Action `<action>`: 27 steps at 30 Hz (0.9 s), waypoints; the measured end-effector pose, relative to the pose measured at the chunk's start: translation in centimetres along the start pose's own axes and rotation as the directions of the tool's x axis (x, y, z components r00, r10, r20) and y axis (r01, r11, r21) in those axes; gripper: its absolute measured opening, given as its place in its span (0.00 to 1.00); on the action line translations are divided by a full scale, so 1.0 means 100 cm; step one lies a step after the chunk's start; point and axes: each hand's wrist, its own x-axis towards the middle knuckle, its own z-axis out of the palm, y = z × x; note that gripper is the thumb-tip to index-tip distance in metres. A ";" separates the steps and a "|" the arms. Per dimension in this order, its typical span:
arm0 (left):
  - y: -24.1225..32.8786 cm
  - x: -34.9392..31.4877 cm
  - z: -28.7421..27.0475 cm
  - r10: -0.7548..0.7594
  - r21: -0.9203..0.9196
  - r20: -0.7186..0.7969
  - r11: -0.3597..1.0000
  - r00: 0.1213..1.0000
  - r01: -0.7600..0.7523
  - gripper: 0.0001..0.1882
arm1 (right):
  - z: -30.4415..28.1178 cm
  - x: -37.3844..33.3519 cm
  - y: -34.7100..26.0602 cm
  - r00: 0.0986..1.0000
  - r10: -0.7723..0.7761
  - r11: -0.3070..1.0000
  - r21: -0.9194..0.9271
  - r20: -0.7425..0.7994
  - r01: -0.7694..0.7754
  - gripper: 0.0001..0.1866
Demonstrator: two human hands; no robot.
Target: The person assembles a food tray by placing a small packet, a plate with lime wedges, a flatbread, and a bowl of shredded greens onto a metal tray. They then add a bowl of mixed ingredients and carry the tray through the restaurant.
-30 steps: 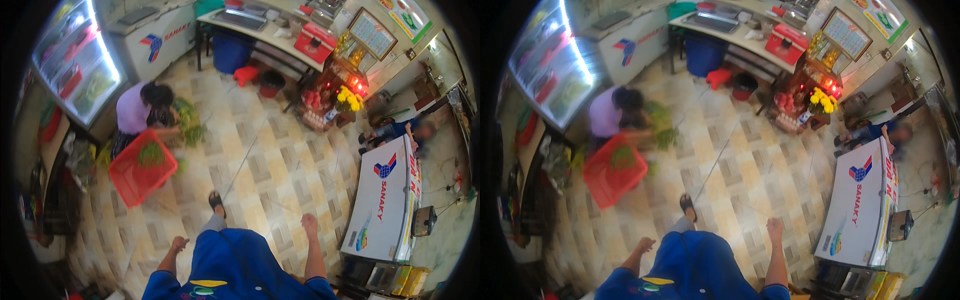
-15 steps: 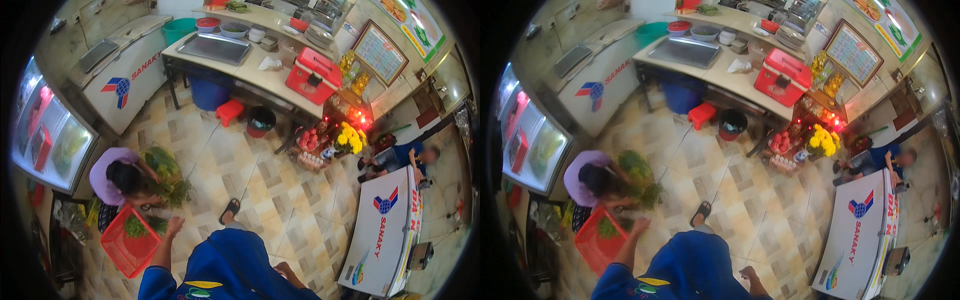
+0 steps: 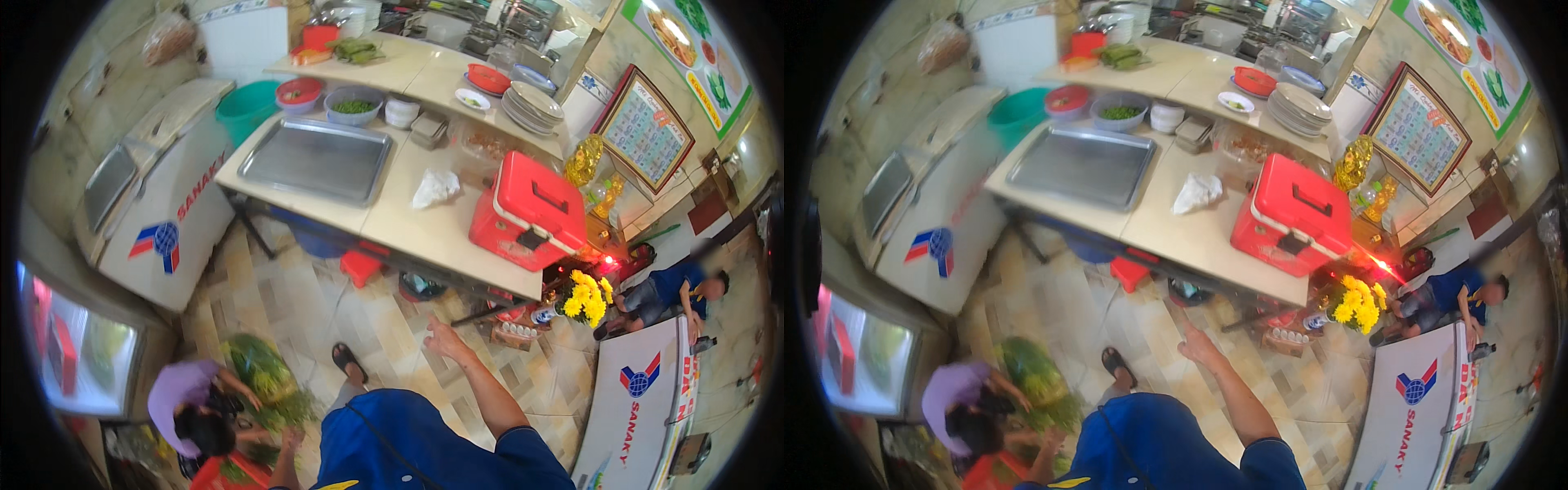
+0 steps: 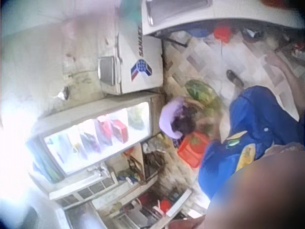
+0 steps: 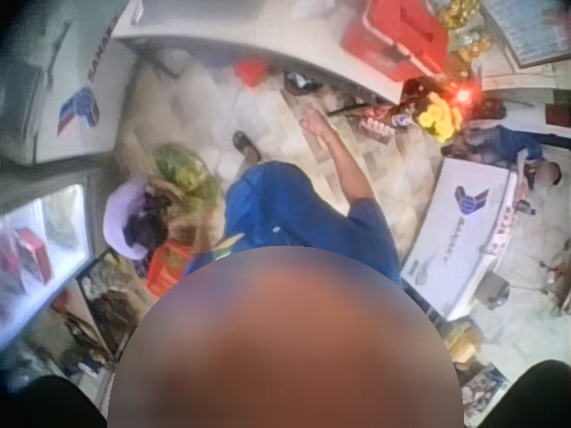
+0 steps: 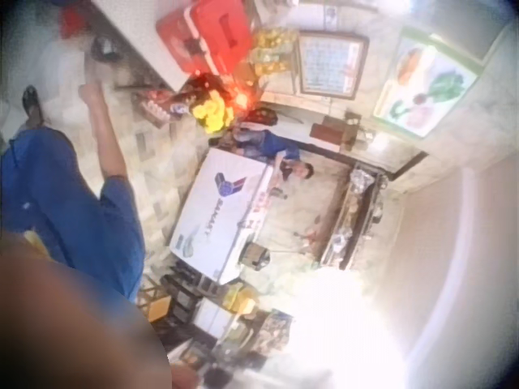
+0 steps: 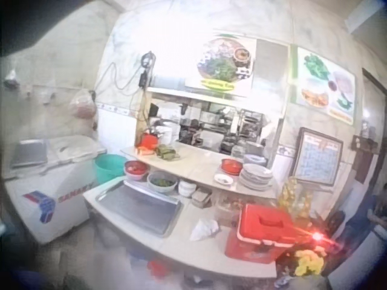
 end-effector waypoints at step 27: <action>0.631 0.078 -0.161 0.487 -0.250 -0.049 0.839 0.872 -0.482 0.32 | -0.383 0.542 -0.029 0.683 0.551 0.389 0.871 -0.480 0.298 0.18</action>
